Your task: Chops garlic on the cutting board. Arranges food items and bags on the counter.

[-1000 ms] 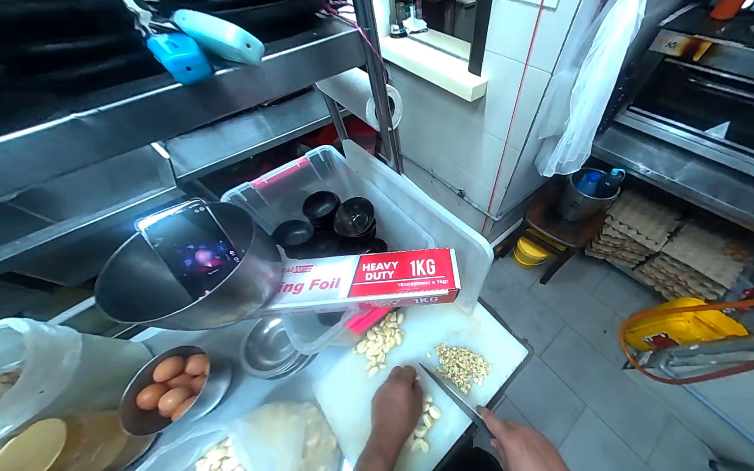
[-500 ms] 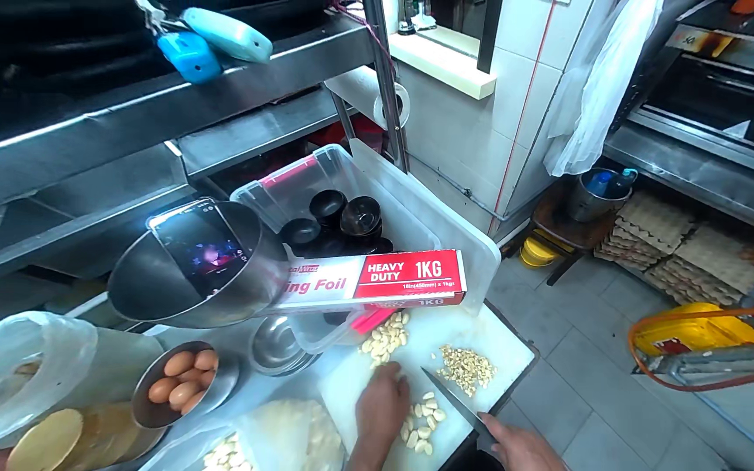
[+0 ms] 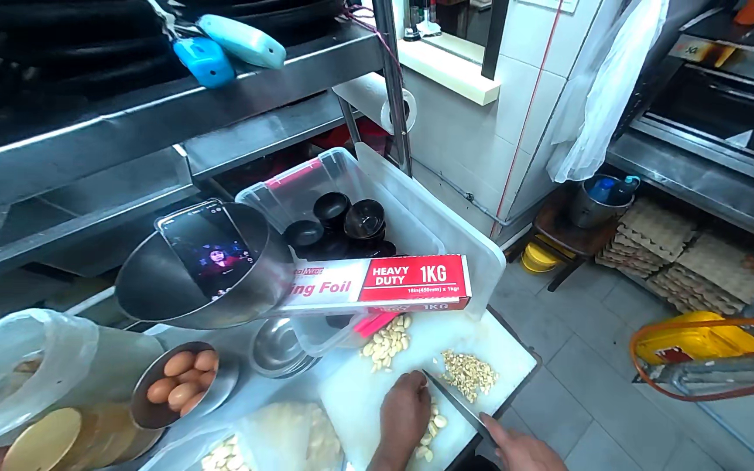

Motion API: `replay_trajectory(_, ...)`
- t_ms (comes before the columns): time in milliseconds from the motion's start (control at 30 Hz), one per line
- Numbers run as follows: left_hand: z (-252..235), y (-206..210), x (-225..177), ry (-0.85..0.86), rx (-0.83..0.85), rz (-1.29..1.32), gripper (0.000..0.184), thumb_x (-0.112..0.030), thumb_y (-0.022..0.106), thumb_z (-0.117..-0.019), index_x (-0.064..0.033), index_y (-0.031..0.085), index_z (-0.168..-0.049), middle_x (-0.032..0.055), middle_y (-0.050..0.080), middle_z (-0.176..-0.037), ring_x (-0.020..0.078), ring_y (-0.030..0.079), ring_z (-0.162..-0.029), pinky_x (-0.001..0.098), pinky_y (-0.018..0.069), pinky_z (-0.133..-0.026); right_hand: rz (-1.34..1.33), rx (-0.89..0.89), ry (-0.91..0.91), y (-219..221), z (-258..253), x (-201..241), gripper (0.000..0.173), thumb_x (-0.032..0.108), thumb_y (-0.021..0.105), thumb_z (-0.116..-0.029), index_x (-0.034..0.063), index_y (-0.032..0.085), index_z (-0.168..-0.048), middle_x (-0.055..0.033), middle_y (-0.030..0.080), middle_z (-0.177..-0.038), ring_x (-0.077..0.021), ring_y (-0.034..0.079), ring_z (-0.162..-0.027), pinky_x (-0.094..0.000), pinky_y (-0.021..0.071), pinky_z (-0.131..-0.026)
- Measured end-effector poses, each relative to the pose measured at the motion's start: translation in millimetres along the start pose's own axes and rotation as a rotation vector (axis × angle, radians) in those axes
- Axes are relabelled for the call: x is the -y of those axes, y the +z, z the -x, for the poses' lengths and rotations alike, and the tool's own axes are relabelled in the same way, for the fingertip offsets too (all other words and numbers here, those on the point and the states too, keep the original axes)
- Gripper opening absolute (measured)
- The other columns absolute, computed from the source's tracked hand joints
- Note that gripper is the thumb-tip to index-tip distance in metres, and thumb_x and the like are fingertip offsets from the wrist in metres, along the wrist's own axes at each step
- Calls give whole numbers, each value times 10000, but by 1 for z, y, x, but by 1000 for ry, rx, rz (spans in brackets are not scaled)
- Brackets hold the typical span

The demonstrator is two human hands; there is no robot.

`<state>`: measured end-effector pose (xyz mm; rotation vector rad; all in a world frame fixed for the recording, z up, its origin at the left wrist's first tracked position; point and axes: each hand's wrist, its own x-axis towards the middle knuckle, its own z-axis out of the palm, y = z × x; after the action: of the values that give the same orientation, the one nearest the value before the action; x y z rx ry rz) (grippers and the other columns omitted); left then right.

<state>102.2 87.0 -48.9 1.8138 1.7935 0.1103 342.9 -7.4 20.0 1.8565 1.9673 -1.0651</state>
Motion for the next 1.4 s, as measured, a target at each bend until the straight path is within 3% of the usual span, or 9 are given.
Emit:
replay_trajectory(200,-2,-2,-8,-20,58,-106,250,-350,552,-953,-264,722,-1114,-36,724,-1051,152,719,-947,435,614,-774,-27,23,-18,8,-7,-4,528,278,480,-1066,313,389,-1585,-184,725,-1103,-404,728,-957,-619,590,-787)
replay_trajectory(333,-5,-24,-15,-14,203,-181,260,-396,582,-879,-295,751,-1048,-39,707,-1092,202,663,-1104,488,593,-833,-78,20,-61,10,-18,-14,529,303,487,-1068,305,394,-1589,-157,741,-1115,-377,733,-988,-606,587,-839)
replay_trajectory(400,-12,-33,-12,-14,117,-179,332,-402,588,-897,-317,744,-1178,-28,711,-1172,211,666,-1137,488,598,-868,-126,14,-39,8,-17,-16,534,309,489,-1070,296,386,-1594,-156,745,-1100,-376,735,-973,-607,584,-846)
replay_trajectory(467,-26,-43,-14,-55,-11,-214,420,-428,558,-960,-300,669,-1344,21,706,-1228,239,709,-1072,500,612,-835,-160,8,-2,7,-15,-17,542,311,491,-1070,293,377,-1599,-158,748,-1083,-375,737,-961,-606,583,-845)
replay_trajectory(533,-42,-47,-16,-116,-86,-285,450,-457,522,-1000,-288,615,-1407,38,718,-1230,258,739,-995,508,616,-782,-159,11,4,7,-13,-19,545,310,488,-1071,293,371,-1603,-157,747,-1101,-371,736,-979,-602,581,-856)
replay_trajectory(700,-53,-38,-16,-152,9,-311,413,-419,548,-992,-217,639,-1340,52,700,-1265,268,730,-1041,510,617,-812,-166,8,-31,14,-15,-26,538,301,496,-1069,301,386,-1595,-154,745,-1125,-371,735,-993,-615,579,-860)
replay_trajectory(933,-11,-8,-4,122,39,-102,345,-235,570,-966,-284,714,-1276,-8,675,-1248,147,697,-1061,403,622,-857,-193,0,-14,17,-7,-27,537,279,503,-1059,287,407,-1587,-168,739,-1127,-382,731,-990,-622,579,-852)
replay_trajectory(1067,-5,-1,0,127,-59,-40,319,-237,596,-936,-234,715,-1232,-23,714,-1197,131,705,-1059,402,614,-889,-153,-2,-19,12,-3,-23,545,294,484,-1067,285,375,-1601,-166,734,-1124,-383,730,-987,-605,586,-839)
replay_trajectory(1400,-9,5,0,83,-60,-81,249,-352,651,-940,-269,741,-1156,-67,718,-1158,115,687,-1083,370,597,-913,-75,-11,-30,7,1,-10,517,293,466,-1070,295,398,-1582,-166,729,-1086,-378,732,-941,-596,596,-785)
